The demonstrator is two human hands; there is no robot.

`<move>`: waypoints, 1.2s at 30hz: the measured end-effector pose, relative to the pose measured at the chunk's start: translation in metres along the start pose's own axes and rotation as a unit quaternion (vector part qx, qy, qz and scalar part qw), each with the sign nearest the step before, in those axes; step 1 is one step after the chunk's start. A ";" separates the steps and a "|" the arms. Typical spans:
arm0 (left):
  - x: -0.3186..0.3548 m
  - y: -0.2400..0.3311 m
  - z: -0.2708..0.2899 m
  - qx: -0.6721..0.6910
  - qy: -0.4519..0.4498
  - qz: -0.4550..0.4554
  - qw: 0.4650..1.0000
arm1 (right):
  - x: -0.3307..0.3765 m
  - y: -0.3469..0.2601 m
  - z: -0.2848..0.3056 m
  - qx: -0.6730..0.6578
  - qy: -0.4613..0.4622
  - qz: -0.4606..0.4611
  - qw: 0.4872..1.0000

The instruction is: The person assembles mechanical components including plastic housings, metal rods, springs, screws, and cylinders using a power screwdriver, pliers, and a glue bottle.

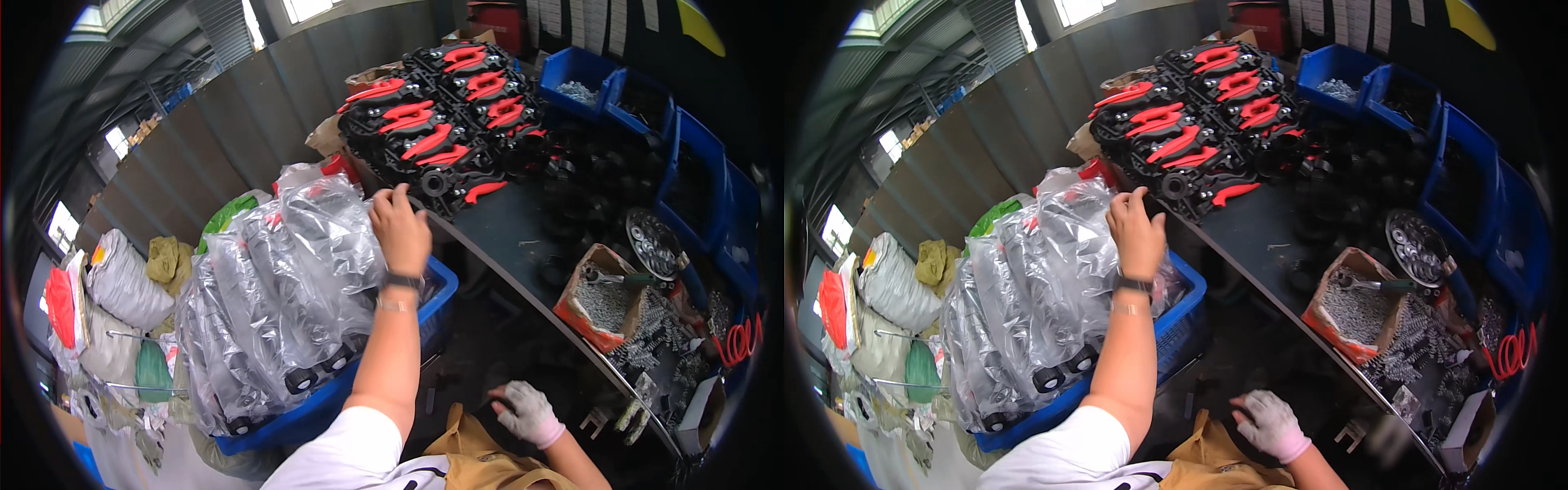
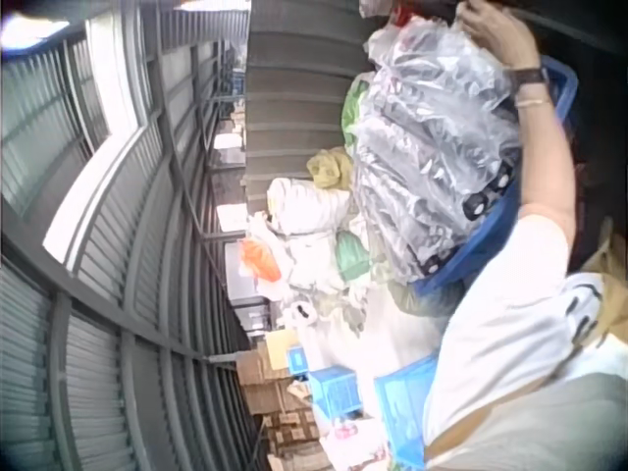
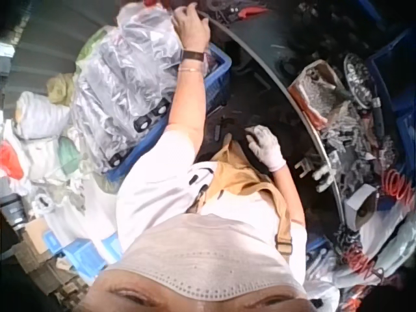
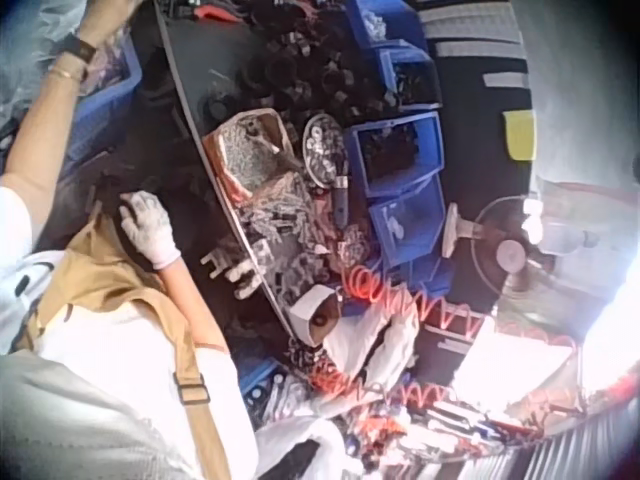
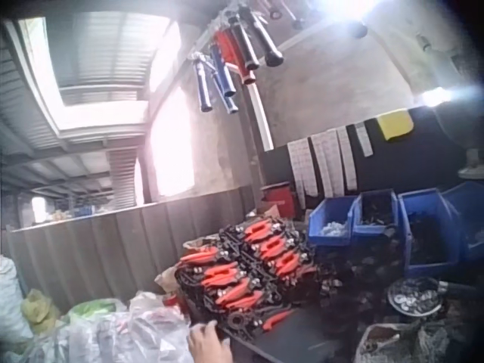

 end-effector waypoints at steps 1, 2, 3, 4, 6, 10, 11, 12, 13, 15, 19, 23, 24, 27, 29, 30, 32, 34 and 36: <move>-0.006 -0.016 -0.019 -0.061 -0.039 0.027 0.997 | 0.014 0.000 0.007 -0.007 0.002 -0.017 1.000; -0.012 -0.025 -0.036 -0.041 -0.090 0.065 0.993 | 0.027 -0.003 0.017 -0.006 0.002 -0.027 1.000; -0.018 -0.040 -0.055 0.038 -0.044 0.003 0.998 | 0.029 -0.006 0.023 0.004 0.012 -0.047 0.999; -0.030 -0.073 -0.070 0.071 -0.041 -0.088 0.993 | 0.031 -0.009 0.029 -0.006 0.000 -0.054 0.999; -0.045 -0.075 -0.081 -0.053 -0.066 -0.251 0.964 | 0.051 -0.008 0.046 -0.011 0.023 -0.094 0.995; -0.074 -0.037 -0.056 0.393 -0.018 0.093 0.915 | 0.060 -0.010 0.093 -0.010 0.117 -0.079 0.990; -0.080 -0.044 -0.062 0.571 -0.034 0.300 0.764 | 0.058 -0.012 0.108 0.000 0.131 -0.081 0.988; -0.069 -0.010 -0.060 0.580 -0.050 0.304 0.754 | 0.065 -0.007 0.123 0.083 0.199 -0.098 0.972; -0.058 0.020 -0.052 0.691 -0.068 0.275 0.665 | 0.068 -0.006 0.141 0.162 0.263 -0.166 0.937; -0.032 0.078 -0.019 0.787 -0.087 0.243 0.560 | 0.082 0.013 0.179 0.282 0.405 -0.244 0.835; 0.019 0.129 0.038 0.066 0.237 -0.348 0.904 | 0.119 0.062 0.232 0.453 0.400 -0.348 0.717; 0.091 0.121 0.081 0.687 0.142 -0.009 0.713 | 0.128 0.063 0.242 0.435 0.301 -0.390 0.754; 0.106 0.170 0.107 0.510 0.026 -0.110 0.853 | 0.125 0.062 0.237 0.462 0.236 -0.404 0.754; 0.130 0.202 0.118 0.593 -0.340 -0.136 0.717 | 0.123 0.071 0.232 0.487 0.221 -0.376 0.757; 0.167 0.226 0.112 0.597 -0.557 0.193 0.544 | 0.122 0.063 0.223 0.407 0.308 -0.351 0.785; 0.175 0.238 0.110 0.576 -0.608 0.339 0.428 | 0.120 0.054 0.220 0.319 0.391 -0.322 0.801; 0.196 0.244 0.102 0.541 -0.631 0.449 0.327 | 0.104 0.019 0.211 -0.026 0.421 -0.342 0.839; 0.211 0.258 0.102 0.511 -0.651 0.473 0.303 | 0.109 0.007 0.198 -0.288 0.447 -0.303 0.791; 0.226 0.271 0.102 0.519 -0.665 0.446 0.297 | 0.114 0.000 0.186 -0.315 0.482 -0.294 0.763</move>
Point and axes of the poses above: each hand's wrist, its own x-axis away from the middle knuckle, its own z-axis out of the back of the hand, y = z × x, the point moved 1 cm from there along -x, towards the middle knuckle, and after that the axes turned 13 degrees about y, right-handed, at the moved point
